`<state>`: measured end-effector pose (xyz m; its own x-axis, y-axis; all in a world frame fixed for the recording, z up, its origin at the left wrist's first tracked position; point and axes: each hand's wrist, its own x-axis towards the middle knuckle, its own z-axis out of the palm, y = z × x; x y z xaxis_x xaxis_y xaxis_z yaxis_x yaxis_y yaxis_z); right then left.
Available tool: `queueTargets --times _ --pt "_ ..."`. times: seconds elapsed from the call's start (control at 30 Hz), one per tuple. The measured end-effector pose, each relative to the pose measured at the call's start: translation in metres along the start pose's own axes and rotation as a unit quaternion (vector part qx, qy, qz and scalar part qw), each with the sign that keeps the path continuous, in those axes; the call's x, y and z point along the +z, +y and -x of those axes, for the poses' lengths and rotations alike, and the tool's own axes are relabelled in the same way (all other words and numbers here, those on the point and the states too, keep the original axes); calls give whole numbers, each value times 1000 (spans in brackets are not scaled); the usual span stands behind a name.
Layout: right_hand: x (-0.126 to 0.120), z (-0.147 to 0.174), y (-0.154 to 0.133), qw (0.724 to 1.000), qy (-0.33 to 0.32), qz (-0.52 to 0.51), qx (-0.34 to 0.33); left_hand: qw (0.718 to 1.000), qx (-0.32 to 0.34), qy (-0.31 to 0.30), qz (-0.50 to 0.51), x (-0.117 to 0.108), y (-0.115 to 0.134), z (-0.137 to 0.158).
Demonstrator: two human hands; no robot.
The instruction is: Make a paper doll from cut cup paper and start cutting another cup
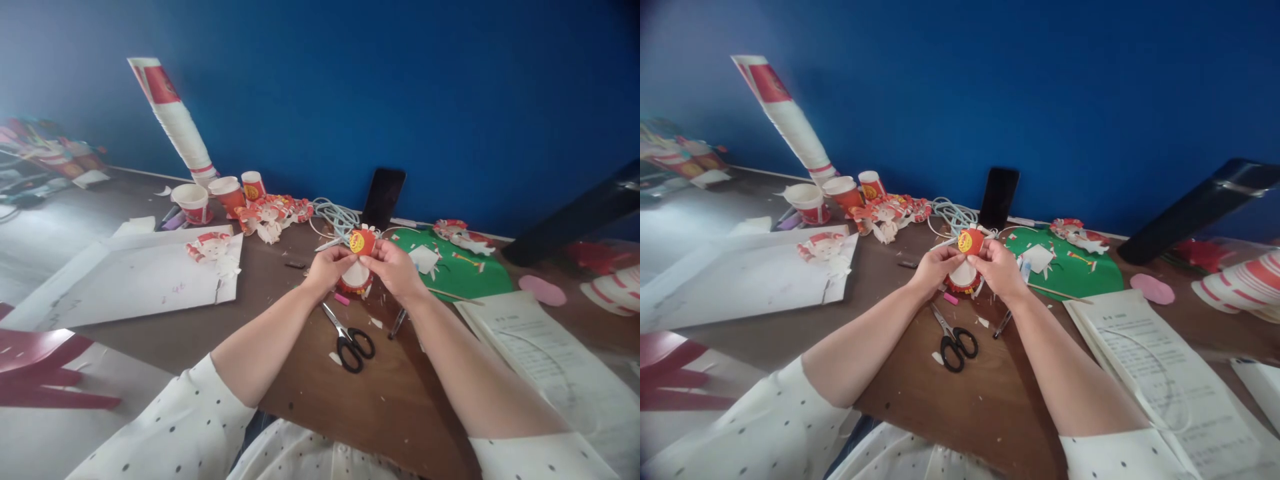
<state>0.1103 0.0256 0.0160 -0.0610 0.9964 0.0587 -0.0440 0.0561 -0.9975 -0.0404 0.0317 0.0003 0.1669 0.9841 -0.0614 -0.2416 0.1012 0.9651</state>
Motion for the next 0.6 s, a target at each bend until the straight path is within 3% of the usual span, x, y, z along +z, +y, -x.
queueTargets --times 0.27,0.47,0.6 --pt "1 2 0 1000 9 26 -3 998 9 12 -54 2 3 5" --pt "3 5 0 999 40 19 19 999 -7 25 -31 4 2 4" --pt "4 7 -2 999 25 2 31 999 -8 31 -19 4 3 4"
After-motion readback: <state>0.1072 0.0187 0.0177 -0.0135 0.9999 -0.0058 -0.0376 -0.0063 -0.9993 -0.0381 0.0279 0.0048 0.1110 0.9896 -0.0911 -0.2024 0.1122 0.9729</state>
